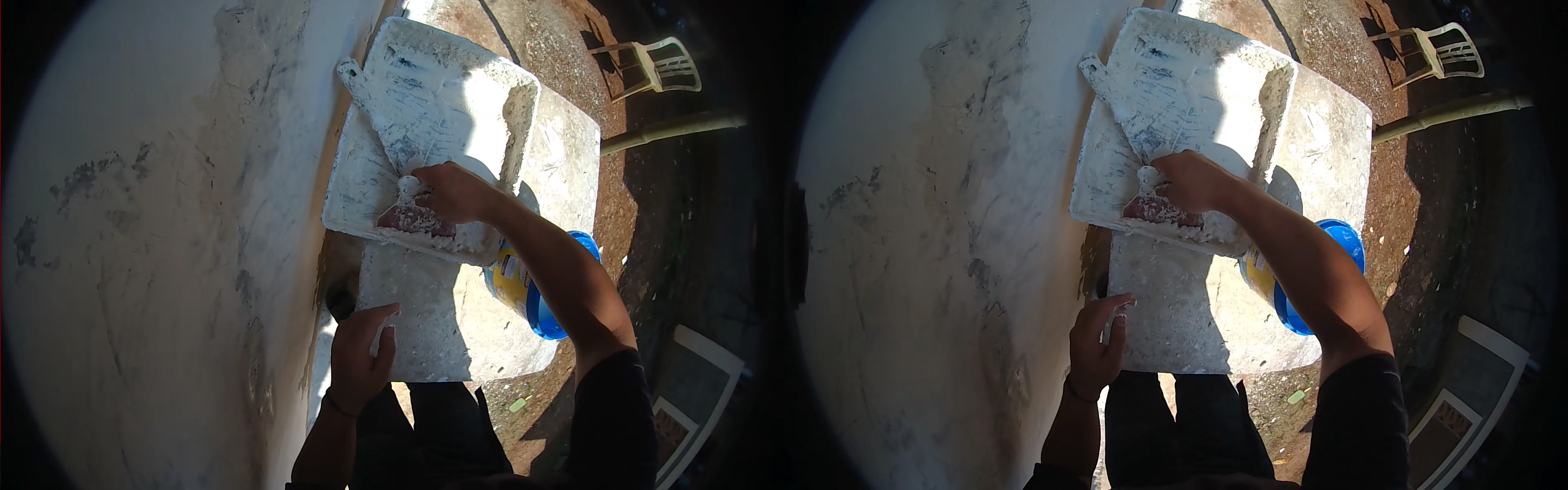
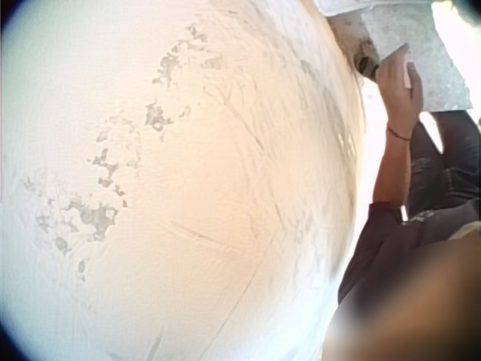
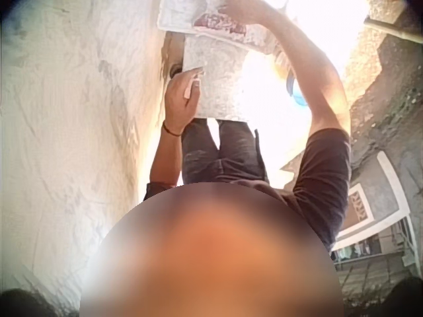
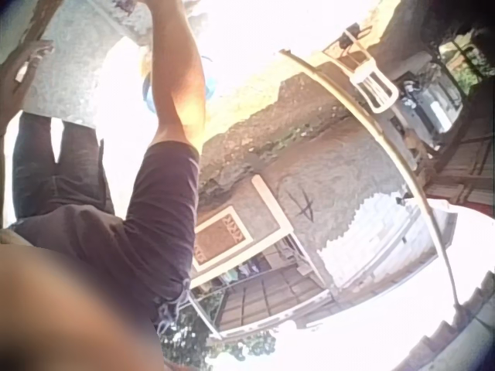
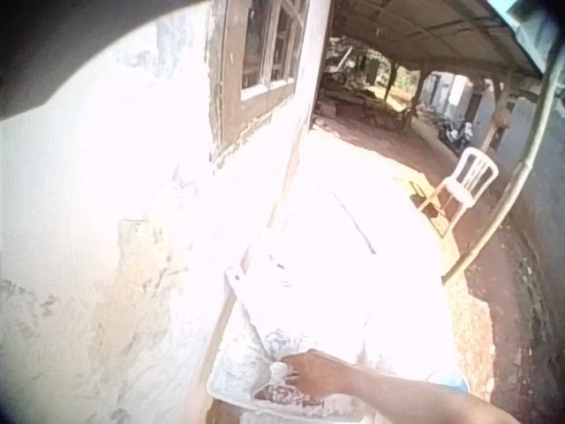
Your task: The person applies wall filler to an exterior concrete wall using a putty knife scraper, taking the filler from a filler tray and a putty bucket.
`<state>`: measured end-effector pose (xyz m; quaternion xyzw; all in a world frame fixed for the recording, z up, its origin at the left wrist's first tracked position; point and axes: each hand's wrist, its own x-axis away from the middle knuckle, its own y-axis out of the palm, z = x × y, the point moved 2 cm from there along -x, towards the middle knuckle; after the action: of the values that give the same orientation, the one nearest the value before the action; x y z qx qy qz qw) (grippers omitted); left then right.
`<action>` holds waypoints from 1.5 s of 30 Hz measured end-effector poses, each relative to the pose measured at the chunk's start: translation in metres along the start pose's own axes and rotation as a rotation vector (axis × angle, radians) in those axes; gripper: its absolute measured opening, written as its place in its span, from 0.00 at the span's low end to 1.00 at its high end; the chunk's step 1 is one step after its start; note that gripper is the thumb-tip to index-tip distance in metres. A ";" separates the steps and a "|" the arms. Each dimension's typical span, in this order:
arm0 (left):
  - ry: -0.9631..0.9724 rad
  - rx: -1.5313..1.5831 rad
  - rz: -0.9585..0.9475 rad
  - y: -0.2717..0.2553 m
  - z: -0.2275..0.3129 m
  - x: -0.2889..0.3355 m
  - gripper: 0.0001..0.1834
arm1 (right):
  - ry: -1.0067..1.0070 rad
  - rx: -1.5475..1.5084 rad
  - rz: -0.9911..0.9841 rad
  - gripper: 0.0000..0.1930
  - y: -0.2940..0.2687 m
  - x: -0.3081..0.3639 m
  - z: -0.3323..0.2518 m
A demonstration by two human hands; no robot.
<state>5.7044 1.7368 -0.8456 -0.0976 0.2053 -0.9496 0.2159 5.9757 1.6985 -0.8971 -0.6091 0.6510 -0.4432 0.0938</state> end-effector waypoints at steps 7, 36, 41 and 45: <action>0.019 0.076 0.064 -0.009 0.013 -0.031 0.16 | 0.020 0.030 0.018 0.23 -0.011 0.010 0.004; -0.054 0.056 0.088 0.000 -0.018 0.003 0.13 | 0.278 -0.023 0.023 0.27 -0.041 0.016 0.025; -0.028 0.054 0.108 0.001 -0.017 0.004 0.13 | 0.305 -0.018 0.063 0.29 -0.041 0.019 0.028; -0.029 0.045 0.093 0.001 -0.017 0.007 0.12 | 0.320 -0.113 0.040 0.26 -0.037 0.023 0.027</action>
<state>5.6936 1.7387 -0.8607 -0.0966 0.1849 -0.9414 0.2649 6.0142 1.6708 -0.8783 -0.5218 0.6935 -0.4953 -0.0367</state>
